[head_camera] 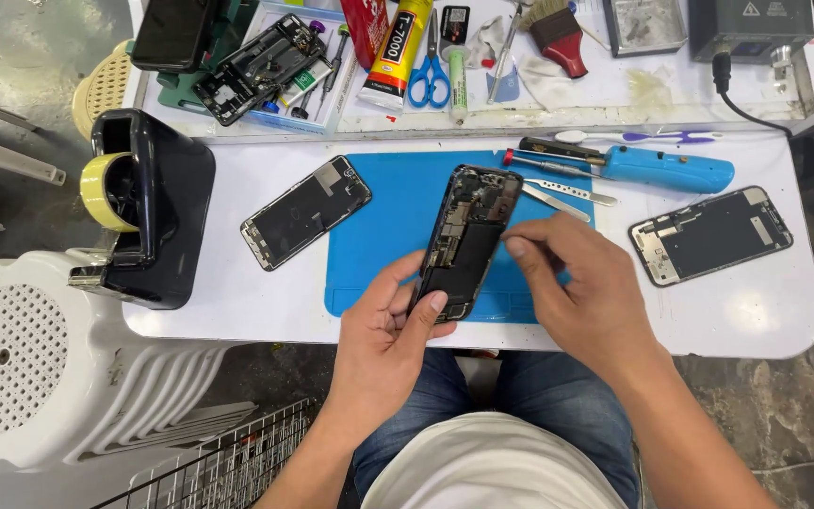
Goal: Disassembling a smartphone to remove internal components including the battery and motherboard using various repair tools.
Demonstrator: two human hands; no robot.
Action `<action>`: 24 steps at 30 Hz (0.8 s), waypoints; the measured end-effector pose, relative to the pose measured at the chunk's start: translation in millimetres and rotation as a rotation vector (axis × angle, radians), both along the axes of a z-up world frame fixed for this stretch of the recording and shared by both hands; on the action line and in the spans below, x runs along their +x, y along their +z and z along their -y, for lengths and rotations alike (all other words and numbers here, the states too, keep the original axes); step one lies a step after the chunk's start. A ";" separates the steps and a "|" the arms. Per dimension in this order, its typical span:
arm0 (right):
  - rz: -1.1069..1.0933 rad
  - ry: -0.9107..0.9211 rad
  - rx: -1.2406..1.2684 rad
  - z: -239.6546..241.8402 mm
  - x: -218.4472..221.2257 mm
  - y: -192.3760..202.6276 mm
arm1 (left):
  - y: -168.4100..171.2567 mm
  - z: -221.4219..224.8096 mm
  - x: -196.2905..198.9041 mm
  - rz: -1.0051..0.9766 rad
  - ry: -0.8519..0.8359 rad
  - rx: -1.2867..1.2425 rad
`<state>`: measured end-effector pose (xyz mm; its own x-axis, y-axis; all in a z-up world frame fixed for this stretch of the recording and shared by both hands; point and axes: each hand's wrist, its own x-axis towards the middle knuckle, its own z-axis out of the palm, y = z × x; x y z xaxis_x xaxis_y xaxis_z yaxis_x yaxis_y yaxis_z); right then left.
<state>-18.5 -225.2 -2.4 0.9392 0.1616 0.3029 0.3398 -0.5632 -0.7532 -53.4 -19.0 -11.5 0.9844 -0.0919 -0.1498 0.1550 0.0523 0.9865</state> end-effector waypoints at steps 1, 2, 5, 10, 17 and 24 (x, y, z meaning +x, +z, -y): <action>0.004 0.006 0.002 0.2 4.1 -4.7 | 2.2 -2.1 1.9 0.004 0.006 0.002; 0.163 0.014 -0.093 0.6 8.4 -9.7 | 4.1 -4.0 3.9 0.051 0.018 0.087; 0.220 0.010 -0.191 -1.4 10.6 -13.7 | 8.8 -8.0 7.9 0.059 0.015 0.216; 0.244 0.024 -0.092 -7.4 13.8 -9.9 | 23.6 -8.5 15.6 0.052 -0.038 0.312; 0.163 0.004 0.054 -14.0 15.2 -6.7 | 29.1 -8.1 18.0 0.024 -0.092 0.322; -0.226 0.036 0.215 -13.9 17.1 -2.6 | 23.9 -8.8 22.2 -0.050 -0.051 0.287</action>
